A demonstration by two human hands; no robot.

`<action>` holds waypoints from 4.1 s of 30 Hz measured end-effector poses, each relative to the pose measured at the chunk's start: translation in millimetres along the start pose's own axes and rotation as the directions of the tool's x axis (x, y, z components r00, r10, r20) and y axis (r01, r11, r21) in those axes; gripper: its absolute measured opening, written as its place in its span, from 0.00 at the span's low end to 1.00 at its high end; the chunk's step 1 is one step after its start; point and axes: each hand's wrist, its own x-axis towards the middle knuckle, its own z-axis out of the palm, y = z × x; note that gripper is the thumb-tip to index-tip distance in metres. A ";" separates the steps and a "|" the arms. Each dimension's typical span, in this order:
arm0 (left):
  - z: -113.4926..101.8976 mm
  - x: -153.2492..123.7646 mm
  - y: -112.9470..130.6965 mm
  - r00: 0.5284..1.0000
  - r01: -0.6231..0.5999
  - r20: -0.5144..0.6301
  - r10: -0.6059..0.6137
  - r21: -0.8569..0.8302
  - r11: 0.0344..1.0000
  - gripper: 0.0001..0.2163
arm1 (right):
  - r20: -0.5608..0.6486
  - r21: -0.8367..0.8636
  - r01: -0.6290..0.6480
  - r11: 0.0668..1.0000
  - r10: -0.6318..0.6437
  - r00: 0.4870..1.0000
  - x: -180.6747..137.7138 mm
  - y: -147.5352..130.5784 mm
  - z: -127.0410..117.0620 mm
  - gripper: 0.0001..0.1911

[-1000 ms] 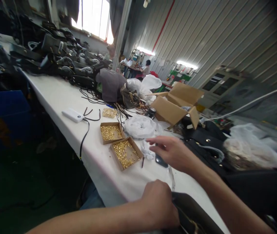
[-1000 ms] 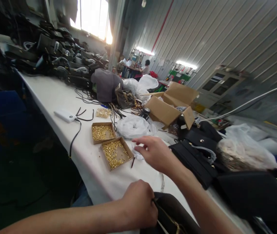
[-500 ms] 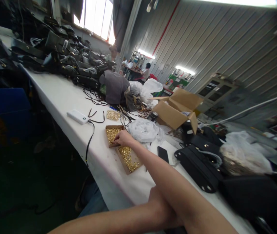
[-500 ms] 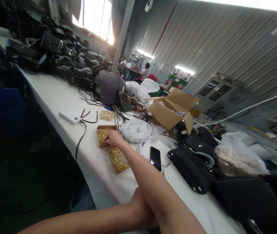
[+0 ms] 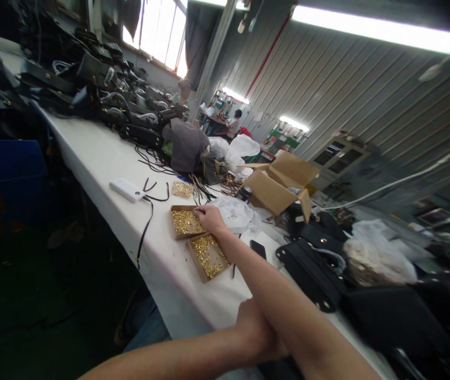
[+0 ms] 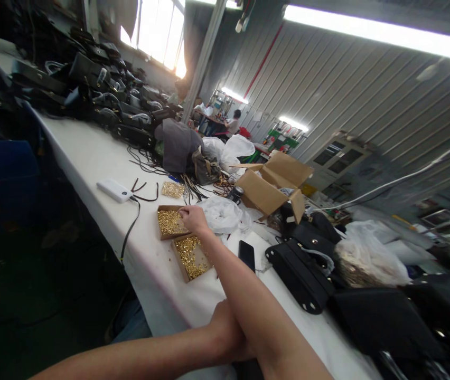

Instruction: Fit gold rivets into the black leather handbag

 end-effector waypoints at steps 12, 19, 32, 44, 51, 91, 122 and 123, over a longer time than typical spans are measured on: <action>10.3 11.5 -2.2 0.996 0.083 -0.051 -0.075 0.167 0.982 0.10 | -0.141 0.561 -0.138 0.816 0.259 0.956 -214.4 12.1 -162.1 0.18; 14.0 17.0 -4.8 0.999 0.031 -0.043 -0.026 0.119 0.992 0.09 | -0.261 0.573 -0.341 0.745 0.561 0.786 -352.1 33.6 -168.5 0.18; 10.3 22.2 0.8 0.997 0.014 0.069 -0.020 0.081 0.997 0.12 | -0.280 0.403 -0.413 0.817 0.539 0.794 -415.4 67.3 -122.0 0.07; 11.4 25.6 -5.3 0.997 0.002 0.082 -0.002 0.008 1.000 0.12 | -0.319 -0.044 -0.224 0.974 0.199 0.927 -403.6 76.9 -114.4 0.10; 12.1 26.4 -12.8 0.996 0.034 0.083 -0.029 -0.066 0.997 0.12 | -0.275 -0.046 -0.264 0.964 0.241 0.931 -396.4 83.6 -120.7 0.05; 5.1 27.8 -28.4 0.968 0.049 0.252 0.013 -0.239 0.970 0.13 | -0.306 0.150 -0.324 0.934 0.356 0.883 -384.6 75.8 -101.2 0.05; 11.3 6.1 -26.8 0.975 -0.084 0.181 0.130 -0.244 0.966 0.12 | -0.328 0.111 -0.498 0.860 0.505 0.799 -380.8 67.4 -99.0 0.05; 11.6 5.3 -26.5 0.976 -0.080 0.179 0.127 -0.248 0.966 0.12 | -0.329 0.086 -0.500 0.862 0.498 0.802 -381.0 66.1 -99.5 0.05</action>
